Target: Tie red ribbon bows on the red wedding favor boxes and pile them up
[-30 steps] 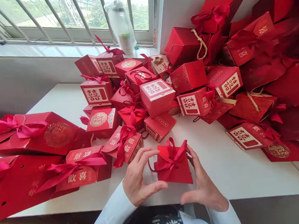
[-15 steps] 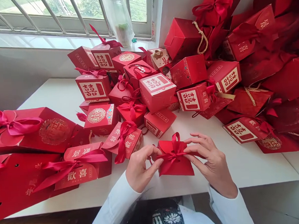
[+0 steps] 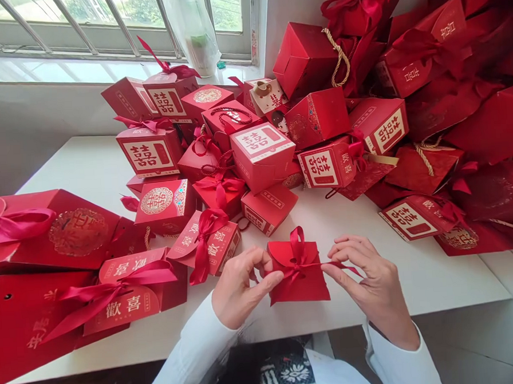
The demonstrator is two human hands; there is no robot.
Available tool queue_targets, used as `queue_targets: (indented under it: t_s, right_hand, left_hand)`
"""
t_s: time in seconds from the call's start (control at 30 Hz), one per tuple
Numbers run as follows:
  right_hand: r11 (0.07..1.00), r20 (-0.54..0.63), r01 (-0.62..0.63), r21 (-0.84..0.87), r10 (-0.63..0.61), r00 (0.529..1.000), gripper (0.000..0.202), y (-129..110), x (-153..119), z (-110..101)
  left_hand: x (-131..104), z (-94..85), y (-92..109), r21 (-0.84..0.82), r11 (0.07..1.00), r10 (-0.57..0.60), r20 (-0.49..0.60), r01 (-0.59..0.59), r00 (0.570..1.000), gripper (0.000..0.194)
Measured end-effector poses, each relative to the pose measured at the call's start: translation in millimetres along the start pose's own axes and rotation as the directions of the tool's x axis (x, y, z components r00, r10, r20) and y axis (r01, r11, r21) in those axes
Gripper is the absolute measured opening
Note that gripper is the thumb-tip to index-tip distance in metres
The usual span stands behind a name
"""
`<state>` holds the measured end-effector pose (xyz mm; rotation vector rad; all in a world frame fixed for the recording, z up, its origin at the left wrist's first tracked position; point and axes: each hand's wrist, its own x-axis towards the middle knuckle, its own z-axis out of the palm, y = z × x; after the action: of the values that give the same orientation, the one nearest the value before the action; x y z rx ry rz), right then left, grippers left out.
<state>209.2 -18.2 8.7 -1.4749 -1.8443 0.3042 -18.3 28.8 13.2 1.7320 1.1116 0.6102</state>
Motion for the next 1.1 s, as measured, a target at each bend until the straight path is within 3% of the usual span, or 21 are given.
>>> queue_targets:
  t_s: [0.2,0.33,0.4,0.53,0.6,0.7,0.83,1.0,1.1]
  right_hand:
    - [0.949,0.021,-0.314,0.029,0.313,0.949,0.015,13.3,-9.9,2.7]
    - [0.902,-0.083,-0.431,-0.032,0.428,0.9,0.018,14.1,-13.4,-1.9]
    - [0.924,-0.129,-0.382,0.001,0.379,0.916,0.019,8.6,-12.3,-4.0]
    - [0.997,-0.086,-0.068,0.044,0.072,0.994,0.014,-10.7,-4.2,-1.3]
    - [0.997,-0.008,0.076,0.001,-0.076,0.997,0.02,-19.2,0.9,4.0]
    - [0.978,0.092,0.201,-0.055,-0.195,0.976,0.024,-25.1,6.1,12.9]
    - [0.96,0.129,0.272,-0.062,-0.262,0.956,0.026,-21.0,5.1,16.5]
    - [0.984,0.095,0.179,-0.016,-0.176,0.98,0.023,-14.5,-3.8,9.4]
    - [0.971,0.065,0.233,-0.047,-0.23,0.971,0.027,-20.6,-4.4,10.3]
  left_hand:
    - [2.5,0.3,-0.6,-0.056,0.997,-0.051,0.014,0.052,0.999,0.029]
    - [2.9,1.3,-1.3,-0.069,0.996,-0.06,0.005,0.061,0.998,0.029]
    - [3.2,0.8,-0.9,-0.077,0.995,-0.063,0.017,0.064,0.998,0.029]
    - [4.4,0.1,1.2,-0.058,0.998,-0.039,0.012,0.039,0.999,0.029]
    - [5.1,0.6,1.8,-0.048,0.999,-0.024,0.002,0.024,1.0,0.029]
    - [6.0,2.1,0.8,-0.047,0.999,-0.026,0.009,0.027,1.0,0.029]
    - [7.1,3.7,-1.8,-0.05,0.998,-0.049,-0.01,0.049,0.999,0.031]
    - [9.2,3.2,-1.9,-0.041,0.998,-0.05,-0.013,0.05,0.999,0.03]
    - [10.5,2.3,-2.1,-0.07,0.996,-0.054,0.008,0.054,0.999,0.03]
